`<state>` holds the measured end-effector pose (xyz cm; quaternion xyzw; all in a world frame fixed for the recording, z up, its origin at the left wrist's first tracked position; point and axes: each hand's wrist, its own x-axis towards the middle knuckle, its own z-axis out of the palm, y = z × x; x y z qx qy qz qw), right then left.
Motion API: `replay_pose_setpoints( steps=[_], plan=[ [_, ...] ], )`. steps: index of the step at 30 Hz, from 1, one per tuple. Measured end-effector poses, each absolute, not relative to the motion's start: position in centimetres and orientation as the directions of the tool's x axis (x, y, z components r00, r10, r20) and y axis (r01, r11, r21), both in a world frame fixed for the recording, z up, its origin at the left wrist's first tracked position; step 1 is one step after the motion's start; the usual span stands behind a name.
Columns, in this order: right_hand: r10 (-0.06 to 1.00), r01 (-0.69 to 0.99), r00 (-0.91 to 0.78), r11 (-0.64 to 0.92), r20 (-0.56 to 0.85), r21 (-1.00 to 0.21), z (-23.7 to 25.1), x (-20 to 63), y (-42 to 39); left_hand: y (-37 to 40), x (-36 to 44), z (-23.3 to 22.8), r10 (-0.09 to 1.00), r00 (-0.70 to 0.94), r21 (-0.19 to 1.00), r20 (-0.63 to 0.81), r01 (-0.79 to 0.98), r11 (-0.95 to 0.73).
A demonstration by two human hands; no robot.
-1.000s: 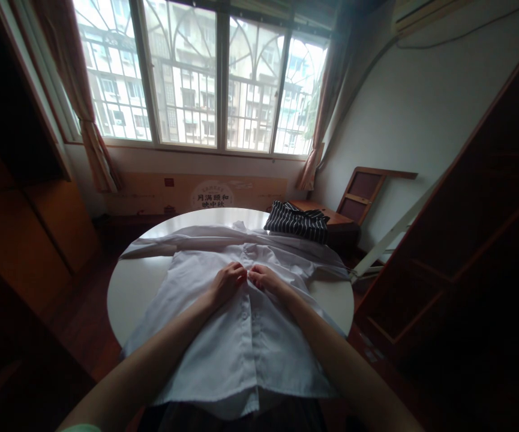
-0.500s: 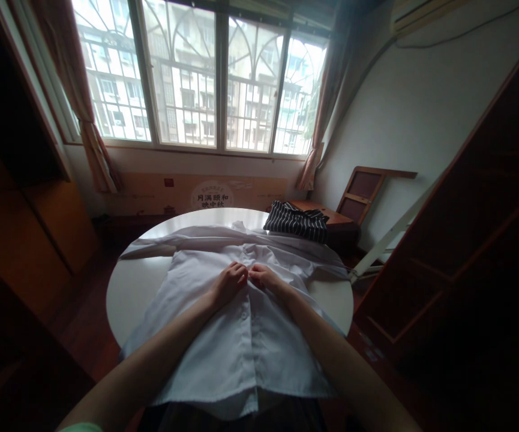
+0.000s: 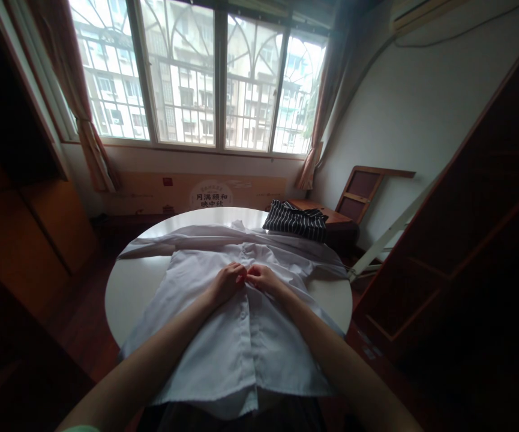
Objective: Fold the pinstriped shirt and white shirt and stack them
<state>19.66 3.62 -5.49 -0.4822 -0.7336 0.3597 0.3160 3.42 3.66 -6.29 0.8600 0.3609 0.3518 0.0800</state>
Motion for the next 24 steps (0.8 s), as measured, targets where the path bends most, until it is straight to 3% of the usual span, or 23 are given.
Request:
replay_pose_setpoints(
  steps=[6,10,13,15,18,24],
  plan=[
    [0.915,0.646,-0.312,0.401,0.254,-0.65,-5.5,19.0,3.4,3.3,2.6,-6.2,0.698,0.538,0.422,0.472,0.557,-0.715],
    [0.944,0.568,-0.26,0.321,0.205,-0.758,-4.9,19.1,3.0,3.0,2.4,-6.0,0.661,0.585,0.393,0.47,0.533,-0.75],
    [0.914,0.511,-0.334,0.383,0.232,-0.77,-3.6,19.4,1.6,2.7,2.4,-5.8,0.649,0.609,0.356,0.457,0.543,-0.76],
    [0.844,0.504,-0.482,0.488,0.237,-0.712,-2.5,19.6,0.1,2.4,2.3,-5.7,0.649,0.617,0.336,0.444,0.557,-0.76],
    [0.726,0.544,-0.681,0.586,0.092,-0.601,-1.2,19.8,-2.6,1.7,1.8,-5.6,0.647,0.625,0.344,0.437,0.548,-0.762],
    [0.762,0.708,-0.646,0.613,0.028,-0.351,-1.4,19.9,-5.7,-0.2,0.3,-5.4,0.642,0.664,0.381,0.383,0.52,-0.765]
  ],
)
